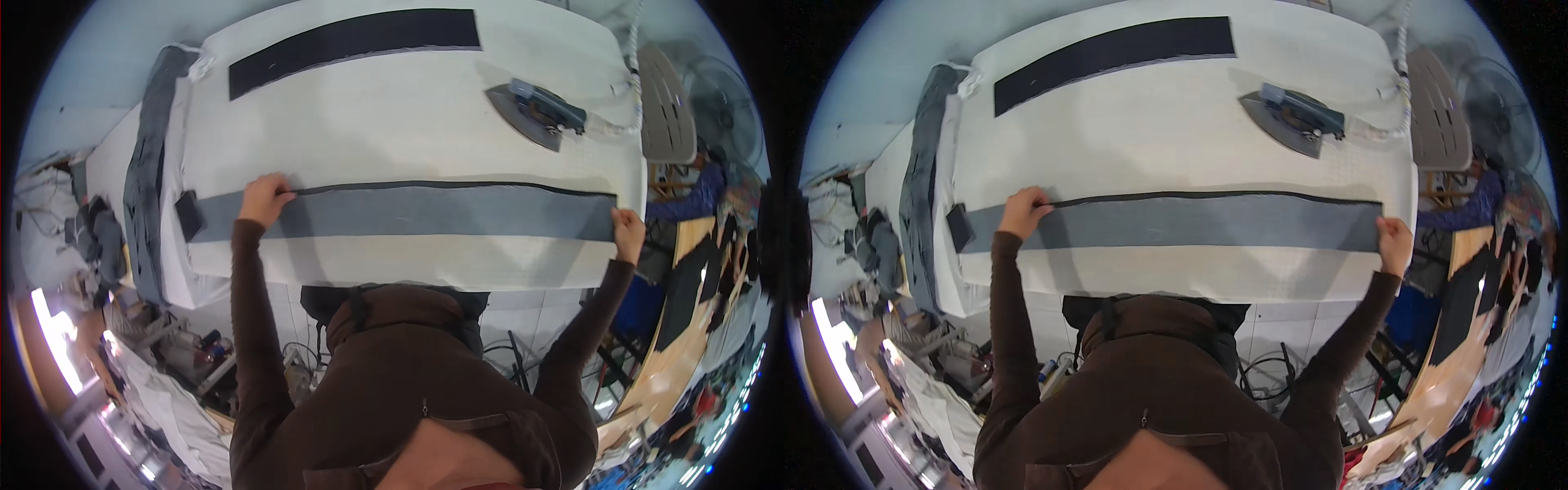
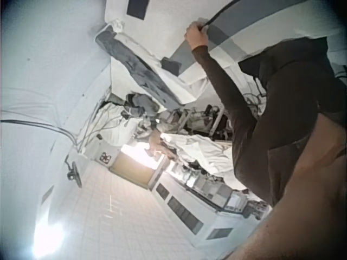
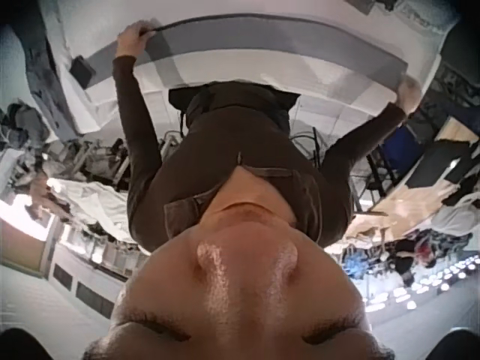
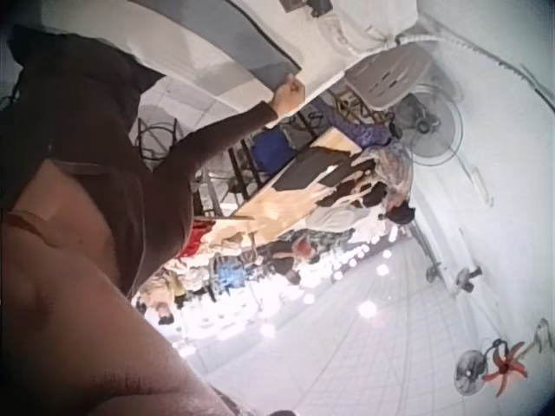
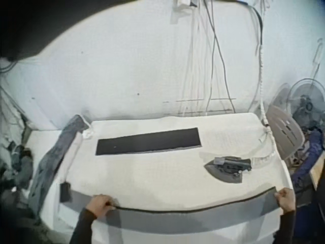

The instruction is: The person irons a long strip of grey fabric on a white ironing board. They repeatedly align the fabric, press it with a steam iron, and flip it over to treat both sides. The person works methodically along the length of the fabric strip, ensuring it is smooth and flat.

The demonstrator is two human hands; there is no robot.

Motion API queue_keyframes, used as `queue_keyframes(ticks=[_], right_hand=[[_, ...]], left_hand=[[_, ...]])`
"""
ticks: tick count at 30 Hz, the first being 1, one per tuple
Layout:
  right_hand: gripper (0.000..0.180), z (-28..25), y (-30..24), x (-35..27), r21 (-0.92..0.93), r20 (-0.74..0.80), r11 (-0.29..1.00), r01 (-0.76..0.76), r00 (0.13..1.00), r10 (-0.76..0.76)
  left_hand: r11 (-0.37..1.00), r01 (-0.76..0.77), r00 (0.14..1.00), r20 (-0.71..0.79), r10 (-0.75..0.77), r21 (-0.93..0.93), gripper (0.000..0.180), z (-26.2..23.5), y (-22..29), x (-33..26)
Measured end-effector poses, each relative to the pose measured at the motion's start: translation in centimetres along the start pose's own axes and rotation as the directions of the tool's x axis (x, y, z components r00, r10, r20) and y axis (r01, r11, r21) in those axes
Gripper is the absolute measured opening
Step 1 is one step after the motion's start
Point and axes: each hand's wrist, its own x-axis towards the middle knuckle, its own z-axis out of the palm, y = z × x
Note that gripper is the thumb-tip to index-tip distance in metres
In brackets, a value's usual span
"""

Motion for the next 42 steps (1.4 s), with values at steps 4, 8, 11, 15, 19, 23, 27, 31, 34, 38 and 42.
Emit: queue_keyframes(ticks=[4, 8, 11, 15, 19, 23, 27, 31, 34, 38, 42], right_hand=[[0.028, -6.1, 5.8, 4.6, -0.185, -0.082, 0.983, -0.009, 0.997, -0.007], [0.034, -10.8, 9.5, 8.8, -0.447, -0.253, 0.887, -0.111, 0.968, -0.006], [0.028, -11.2, 8.7, 9.6, -0.534, -0.322, 0.805, -0.26, 0.942, 0.091], [0.029, -5.9, 3.1, 7.1, -0.528, -0.655, 0.604, -0.598, 0.739, 0.159], [0.037, 2.4, -5.8, -0.4, -0.604, -0.465, 0.796, -0.026, 0.823, -0.326], [0.037, 15.0, -16.4, -12.3, -0.418, -0.265, 0.771, 0.48, 0.748, -0.609], [0.046, 24.1, -26.3, -21.7, -0.151, -0.047, 0.773, 0.617, 0.776, -0.629], [0.051, 27.5, -29.8, -24.6, -0.106, 0.101, 0.708, 0.699, 0.716, -0.691], [0.051, 27.8, -29.3, -24.1, -0.084, 0.172, 0.685, 0.724, 0.688, -0.706], [0.052, 27.6, -28.6, -23.3, -0.12, 0.239, 0.656, 0.745, 0.663, -0.71], [0.055, 29.4, -30.3, -23.6, -0.188, 0.234, 0.666, 0.722, 0.691, -0.684]], left_hand=[[0.982, -0.126, 0.992, -0.01, 0.126, -0.142, 0.019, 3.0, 5.6, 1.8], [0.955, -0.28, 0.953, -0.15, 0.263, -0.099, 0.019, 7.1, 11.9, 3.4], [0.92, -0.39, 0.875, -0.326, 0.358, -0.034, 0.022, 9.7, 15.9, 4.2], [0.945, -0.326, 0.792, -0.538, 0.288, 0.027, 0.03, 10.1, 15.4, 2.0], [0.997, 0.037, 0.648, -0.761, 0.023, 0.062, 0.044, 6.8, 5.1, -2.9], [0.892, 0.433, 0.509, -0.852, -0.124, 0.129, 0.06, 5.5, -3.5, -5.3], [0.895, 0.436, 0.684, -0.681, -0.262, 0.094, 0.065, 4.4, -7.1, -5.2], [0.902, 0.416, 0.766, -0.581, -0.275, 0.121, 0.055, 3.9, -9.7, -6.0], [0.94, 0.342, 0.55, -0.808, -0.211, -0.013, 0.051, 0.8, -16.0, -7.3], [0.816, 0.296, 0.561, -0.601, -0.569, -0.496, 0.039, -1.7, -23.7, -9.5], [0.841, 0.28, 0.554, -0.637, -0.536, -0.464, 0.04, 0.1, -24.8, -8.2]])
